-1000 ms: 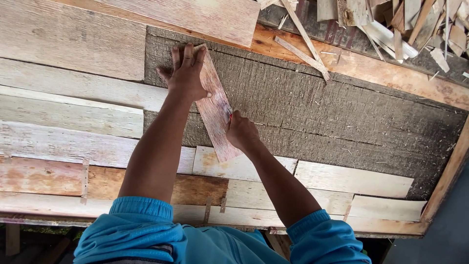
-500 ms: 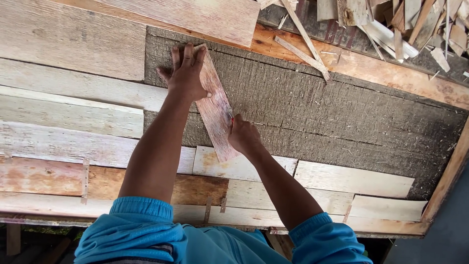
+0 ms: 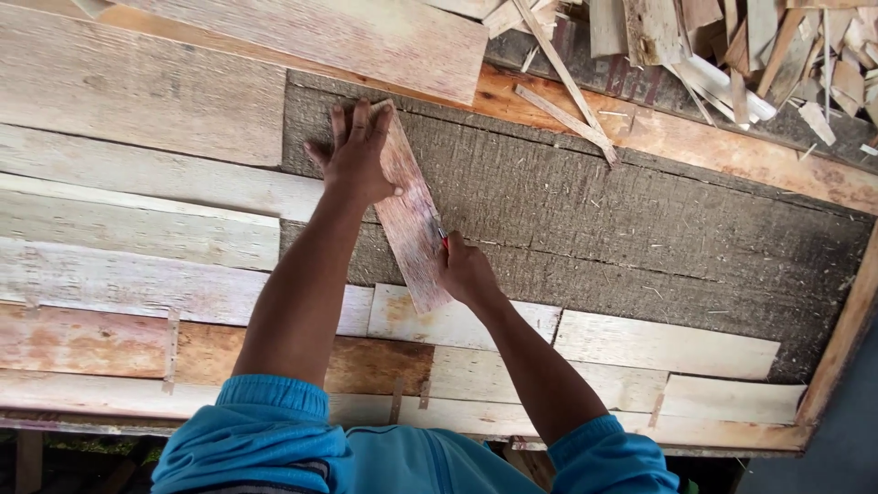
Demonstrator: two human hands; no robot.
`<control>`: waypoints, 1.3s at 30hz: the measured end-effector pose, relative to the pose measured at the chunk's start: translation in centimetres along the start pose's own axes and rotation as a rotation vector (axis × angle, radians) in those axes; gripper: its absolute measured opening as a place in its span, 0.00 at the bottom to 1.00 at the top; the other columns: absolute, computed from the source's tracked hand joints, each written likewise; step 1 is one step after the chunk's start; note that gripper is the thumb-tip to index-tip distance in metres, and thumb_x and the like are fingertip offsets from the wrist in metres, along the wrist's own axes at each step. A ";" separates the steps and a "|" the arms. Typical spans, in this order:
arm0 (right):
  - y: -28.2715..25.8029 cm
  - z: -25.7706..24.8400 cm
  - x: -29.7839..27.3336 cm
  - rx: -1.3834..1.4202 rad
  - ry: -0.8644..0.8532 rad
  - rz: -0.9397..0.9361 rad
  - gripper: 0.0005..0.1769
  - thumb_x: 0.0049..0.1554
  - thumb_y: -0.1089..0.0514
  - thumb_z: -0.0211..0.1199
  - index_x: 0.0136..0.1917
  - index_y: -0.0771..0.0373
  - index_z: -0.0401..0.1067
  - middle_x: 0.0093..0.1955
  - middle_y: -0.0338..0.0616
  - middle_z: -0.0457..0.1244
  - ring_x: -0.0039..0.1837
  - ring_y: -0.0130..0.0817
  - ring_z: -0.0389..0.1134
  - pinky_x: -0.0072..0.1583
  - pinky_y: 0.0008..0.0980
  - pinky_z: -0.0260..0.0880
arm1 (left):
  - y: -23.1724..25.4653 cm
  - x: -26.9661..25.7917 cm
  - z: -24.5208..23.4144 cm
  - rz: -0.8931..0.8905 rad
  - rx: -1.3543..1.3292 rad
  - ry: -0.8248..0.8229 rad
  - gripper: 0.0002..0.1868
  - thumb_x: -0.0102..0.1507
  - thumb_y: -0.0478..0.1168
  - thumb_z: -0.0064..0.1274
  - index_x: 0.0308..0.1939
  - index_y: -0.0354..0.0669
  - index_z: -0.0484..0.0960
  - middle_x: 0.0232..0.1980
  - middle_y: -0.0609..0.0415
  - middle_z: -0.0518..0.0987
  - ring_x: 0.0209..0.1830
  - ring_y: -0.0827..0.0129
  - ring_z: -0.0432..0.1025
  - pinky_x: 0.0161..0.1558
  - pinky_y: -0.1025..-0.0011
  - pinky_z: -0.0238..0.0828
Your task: Cutting and fitting thin wood strips onto a larger wooden surface using a utility knife.
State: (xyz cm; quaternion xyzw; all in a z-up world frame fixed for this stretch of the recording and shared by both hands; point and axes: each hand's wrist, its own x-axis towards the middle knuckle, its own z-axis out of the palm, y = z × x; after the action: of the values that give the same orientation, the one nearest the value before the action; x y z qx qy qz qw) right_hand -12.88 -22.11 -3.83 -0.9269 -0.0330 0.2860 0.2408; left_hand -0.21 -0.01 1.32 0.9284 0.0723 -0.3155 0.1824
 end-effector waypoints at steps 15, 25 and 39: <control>-5.8 -8.0 2.0 -0.238 -0.439 0.205 0.27 0.62 0.51 0.40 0.63 0.70 0.68 0.55 0.71 0.68 0.60 0.71 0.71 0.59 0.61 0.72 | -0.3 0.4 -0.6 -0.020 0.037 -0.091 0.66 0.57 0.57 0.69 0.83 0.73 0.32 0.86 0.63 0.24 0.84 0.51 0.18 0.69 0.17 0.29; -9.6 -12.0 2.5 -0.035 -0.367 0.207 0.23 0.62 0.47 0.45 0.59 0.63 0.70 0.37 0.60 0.68 0.38 0.53 0.74 0.42 0.48 0.76 | -1.0 0.5 0.6 0.014 0.004 -0.055 0.68 0.58 0.57 0.69 0.83 0.64 0.28 0.86 0.61 0.23 0.84 0.50 0.16 0.69 0.18 0.28; -11.6 -6.0 14.3 -0.045 0.053 -0.044 0.21 0.66 0.46 0.43 0.52 0.66 0.65 0.42 0.67 0.68 0.50 0.70 0.72 0.49 0.62 0.74 | -0.9 0.2 0.2 0.007 -0.022 -0.050 0.68 0.57 0.57 0.68 0.84 0.58 0.28 0.86 0.67 0.22 0.85 0.53 0.18 0.69 0.18 0.27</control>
State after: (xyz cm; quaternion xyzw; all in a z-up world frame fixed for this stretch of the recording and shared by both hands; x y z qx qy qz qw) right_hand 3.19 -11.60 -1.41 -0.9384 -0.0532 0.2552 0.2269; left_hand -0.38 0.75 0.81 0.9185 0.0677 -0.3370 0.1955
